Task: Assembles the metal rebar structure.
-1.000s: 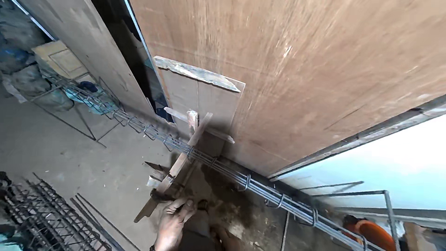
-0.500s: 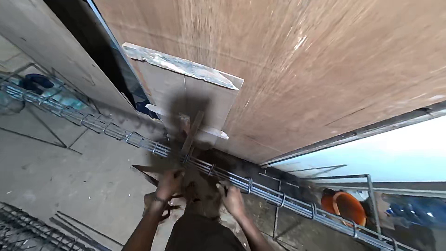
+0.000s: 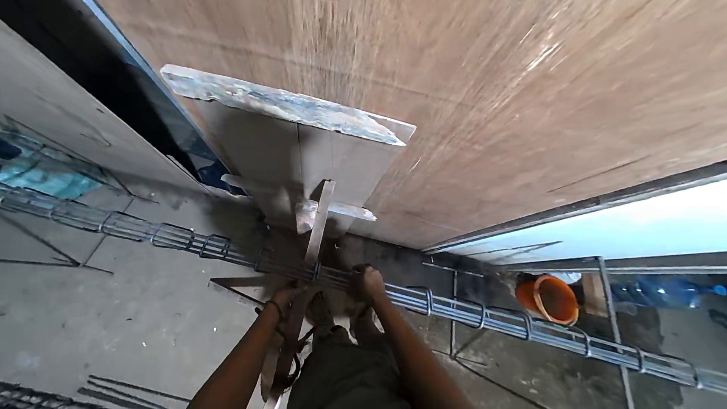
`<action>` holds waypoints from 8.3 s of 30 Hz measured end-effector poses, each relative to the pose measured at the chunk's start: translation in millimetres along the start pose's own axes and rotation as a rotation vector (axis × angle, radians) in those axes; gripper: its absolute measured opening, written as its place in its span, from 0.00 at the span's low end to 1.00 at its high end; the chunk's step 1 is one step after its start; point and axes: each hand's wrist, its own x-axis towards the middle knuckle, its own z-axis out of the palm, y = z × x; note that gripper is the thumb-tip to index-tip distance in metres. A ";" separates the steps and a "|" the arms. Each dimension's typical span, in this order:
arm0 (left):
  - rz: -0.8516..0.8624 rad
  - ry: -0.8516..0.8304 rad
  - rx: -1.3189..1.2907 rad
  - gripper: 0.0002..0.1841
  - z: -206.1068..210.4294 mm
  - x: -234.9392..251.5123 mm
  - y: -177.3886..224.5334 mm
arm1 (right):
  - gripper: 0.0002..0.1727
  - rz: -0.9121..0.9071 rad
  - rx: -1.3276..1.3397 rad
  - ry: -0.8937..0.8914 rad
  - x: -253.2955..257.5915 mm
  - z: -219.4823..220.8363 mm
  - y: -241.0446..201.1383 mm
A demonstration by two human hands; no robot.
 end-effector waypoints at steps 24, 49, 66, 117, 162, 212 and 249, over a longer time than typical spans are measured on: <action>0.145 -0.108 0.218 0.53 14.4 34.5 -27.5 | 0.47 -0.254 -0.221 -0.107 4.6 32.3 -72.4; 0.102 -0.151 0.617 0.49 -1.0 10.8 -11.8 | 0.25 -0.212 -0.076 0.058 -9.5 38.9 -54.5; 0.278 -0.147 0.236 0.15 -19.7 -29.2 7.6 | 0.23 -0.214 0.028 -0.057 -76.7 50.4 -34.1; 0.127 0.025 0.553 0.48 22.7 18.3 -1.0 | 0.29 -0.035 -0.185 -0.222 24.3 4.7 -44.4; 0.117 0.059 0.261 0.41 27.7 38.6 -16.0 | 0.41 -0.317 -0.163 -0.096 40.2 7.3 -52.7; 0.248 -0.147 -0.220 0.18 -49.0 -49.7 32.1 | 0.31 -0.463 0.004 -0.171 -119.1 54.2 -66.5; 0.432 -0.132 0.549 0.18 -46.4 18.4 34.6 | 0.26 -0.108 -0.600 -0.268 -86.8 76.4 -185.5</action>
